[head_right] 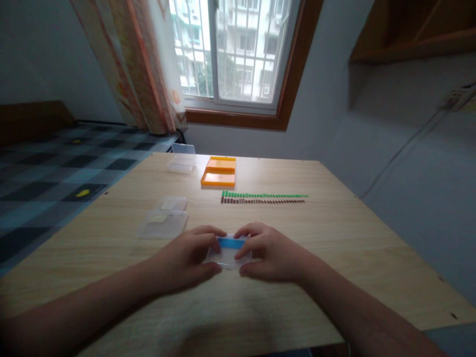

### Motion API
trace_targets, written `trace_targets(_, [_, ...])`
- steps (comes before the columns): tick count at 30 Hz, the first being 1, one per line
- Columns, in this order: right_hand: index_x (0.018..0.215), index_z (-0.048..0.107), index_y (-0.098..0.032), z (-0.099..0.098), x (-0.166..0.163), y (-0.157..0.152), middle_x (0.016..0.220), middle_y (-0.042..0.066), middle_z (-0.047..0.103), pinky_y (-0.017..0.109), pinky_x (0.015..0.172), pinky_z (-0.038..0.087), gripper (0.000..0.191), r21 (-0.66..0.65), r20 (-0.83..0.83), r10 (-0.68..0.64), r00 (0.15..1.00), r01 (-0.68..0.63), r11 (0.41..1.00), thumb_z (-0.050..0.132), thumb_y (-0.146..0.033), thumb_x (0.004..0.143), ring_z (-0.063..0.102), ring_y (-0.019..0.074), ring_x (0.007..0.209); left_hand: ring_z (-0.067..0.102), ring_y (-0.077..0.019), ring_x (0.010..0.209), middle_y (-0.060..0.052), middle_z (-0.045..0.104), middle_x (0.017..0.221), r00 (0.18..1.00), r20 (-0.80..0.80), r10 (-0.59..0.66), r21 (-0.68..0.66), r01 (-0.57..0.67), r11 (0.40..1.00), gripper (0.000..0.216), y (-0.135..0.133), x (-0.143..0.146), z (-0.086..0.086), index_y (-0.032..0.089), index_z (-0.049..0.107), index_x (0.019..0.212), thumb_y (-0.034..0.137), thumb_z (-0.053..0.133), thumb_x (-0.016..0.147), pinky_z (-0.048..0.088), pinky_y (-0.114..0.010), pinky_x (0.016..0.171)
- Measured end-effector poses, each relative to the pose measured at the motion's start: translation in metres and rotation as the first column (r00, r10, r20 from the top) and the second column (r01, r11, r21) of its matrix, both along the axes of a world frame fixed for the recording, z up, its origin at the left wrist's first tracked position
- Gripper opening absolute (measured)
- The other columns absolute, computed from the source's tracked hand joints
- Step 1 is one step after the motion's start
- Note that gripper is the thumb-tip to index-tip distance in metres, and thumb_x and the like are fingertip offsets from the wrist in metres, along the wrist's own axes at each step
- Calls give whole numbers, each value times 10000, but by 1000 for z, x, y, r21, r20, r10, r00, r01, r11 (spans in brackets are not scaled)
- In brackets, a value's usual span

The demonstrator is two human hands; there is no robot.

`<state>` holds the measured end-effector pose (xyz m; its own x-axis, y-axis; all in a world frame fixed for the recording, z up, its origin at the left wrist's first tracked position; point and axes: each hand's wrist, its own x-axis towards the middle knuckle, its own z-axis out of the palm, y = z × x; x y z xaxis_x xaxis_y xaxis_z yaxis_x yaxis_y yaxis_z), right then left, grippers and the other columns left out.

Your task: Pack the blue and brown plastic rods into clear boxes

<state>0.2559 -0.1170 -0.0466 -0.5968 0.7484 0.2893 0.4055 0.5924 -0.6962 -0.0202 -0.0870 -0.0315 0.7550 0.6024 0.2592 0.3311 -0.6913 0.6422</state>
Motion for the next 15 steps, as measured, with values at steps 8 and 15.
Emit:
trace_targets(8, [1004,825,-281,-1,0,0,1281,97,655,361,849,595,234,-27,-17,-1,1000,0,1000,871,-310,776,661,241,1110,677,-265,1068,-74,682,1267,998,48,35,-69,-32,997,173,-2,3,0,215,653,868,161,768,751,551,-407,890])
trace_targets(15, [1006,827,-283,-1,-1,-1,1278,95,661,365,851,591,240,-18,-14,-17,1000,16,1000,873,-289,771,669,242,1101,668,-273,1108,-64,687,1209,991,125,54,-169,-32,985,259,-1,6,-4,233,683,957,140,732,720,552,-438,943])
